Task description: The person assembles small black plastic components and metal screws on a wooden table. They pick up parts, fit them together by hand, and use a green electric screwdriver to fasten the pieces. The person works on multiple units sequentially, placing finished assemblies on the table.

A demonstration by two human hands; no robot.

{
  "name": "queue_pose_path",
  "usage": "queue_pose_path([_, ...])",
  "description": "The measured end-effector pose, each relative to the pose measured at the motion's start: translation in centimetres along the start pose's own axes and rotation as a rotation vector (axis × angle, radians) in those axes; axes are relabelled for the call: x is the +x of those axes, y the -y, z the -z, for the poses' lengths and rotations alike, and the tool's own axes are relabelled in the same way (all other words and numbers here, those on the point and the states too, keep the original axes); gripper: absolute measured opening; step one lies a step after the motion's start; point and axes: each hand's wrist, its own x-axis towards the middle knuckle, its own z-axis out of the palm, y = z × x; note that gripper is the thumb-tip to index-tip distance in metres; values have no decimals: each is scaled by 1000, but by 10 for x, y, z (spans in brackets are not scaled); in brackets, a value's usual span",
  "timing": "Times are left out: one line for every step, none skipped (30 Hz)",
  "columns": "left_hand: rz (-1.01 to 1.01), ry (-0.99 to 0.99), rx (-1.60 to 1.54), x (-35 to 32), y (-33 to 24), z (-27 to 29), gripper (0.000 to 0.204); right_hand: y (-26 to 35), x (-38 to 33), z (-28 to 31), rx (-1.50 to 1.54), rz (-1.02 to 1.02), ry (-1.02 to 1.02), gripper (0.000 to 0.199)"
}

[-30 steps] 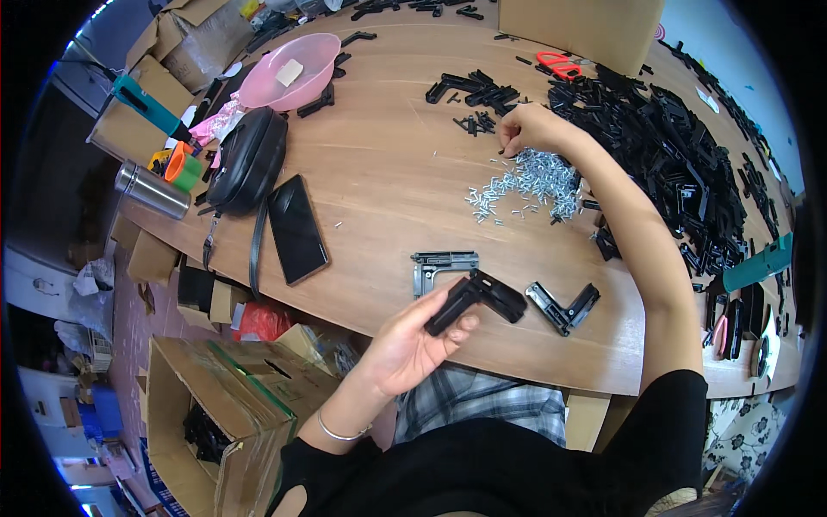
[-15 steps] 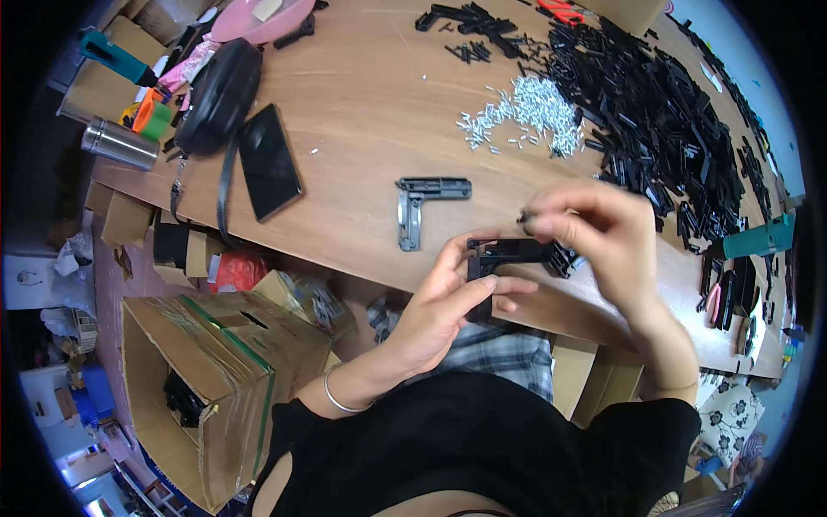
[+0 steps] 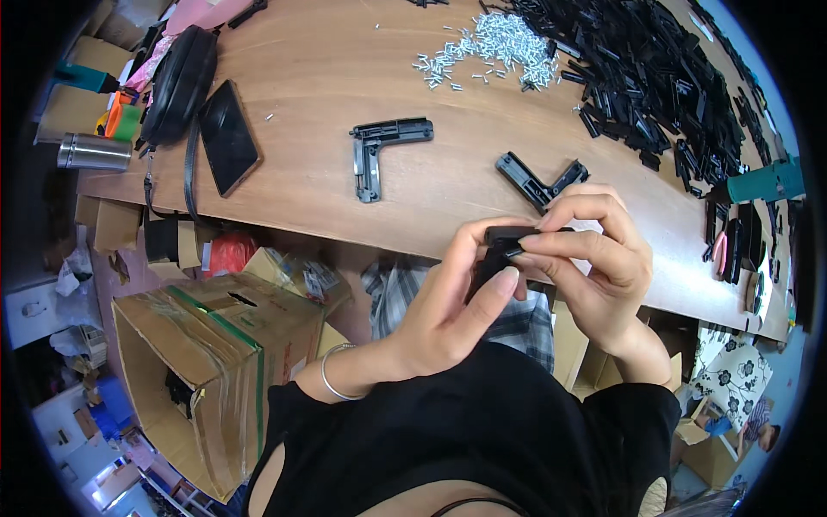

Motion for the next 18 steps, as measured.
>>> queue_pose_path([9, -4, 72, -2, 1, 1, 36, 2, -3, 0, 39, -40, 2, 22])
queue_pose_path([19, -9, 145, -5, 2, 2, 34, 2, -6, 2, 92, -89, 51, 19])
queue_pose_path([29, -13, 218, -7, 4, 3, 33, 2, -9, 3, 183, -163, 65, 18])
queue_pose_path([-51, -46, 244, -6, 8, 0, 32, 2, -12, 2, 272, -238, 78, 18])
queue_pose_path([-51, -34, 301, -7, 8, 0, 33, 2, -16, 2, 362, -313, 91, 18])
queue_pose_path([-51, -23, 357, -8, 6, 1, 33, -2, -19, 1, 476, -316, 114, 19])
queue_pose_path([-65, -16, 389, -8, 7, 1, 34, 0, -20, 0, 658, -445, 76, 23])
queue_pose_path([-79, -11, 421, -9, 7, 1, 35, 5, -20, -3, 841, -574, 36, 26])
queue_pose_path([-106, -13, 429, -10, 9, 2, 35, 8, -21, -4, 1023, -702, -7, 29])
queue_pose_path([-136, -19, 437, -10, 10, 3, 36, 3, -27, -4, 1049, -675, 54, 36])
queue_pose_path([-127, -26, 427, -11, 10, 2, 37, 1, -30, -3, 1042, -651, 96, 35])
queue_pose_path([-118, -33, 417, -12, 9, 2, 39, -1, -33, -3, 1034, -626, 137, 34])
queue_pose_path([-80, -30, 368, -12, 8, 2, 41, -2, -34, -3, 1028, -601, 179, 34])
queue_pose_path([-41, -29, 318, -12, 7, 1, 42, -1, -33, -1, 848, -483, 208, 30])
queue_pose_path([27, -17, 227, -12, 6, 2, 44, 2, -28, 2, 668, -365, 235, 27])
queue_pose_path([95, -6, 135, -13, 5, 2, 46, 5, -23, 6, 487, -249, 260, 24])
queue_pose_path([129, 17, 106, -13, 2, 3, 47, 6, -20, 7, 305, -134, 283, 23])
queue_pose_path([163, 41, 77, -12, -1, 5, 49, 0, -17, 4, 26, 171, 203, 28])
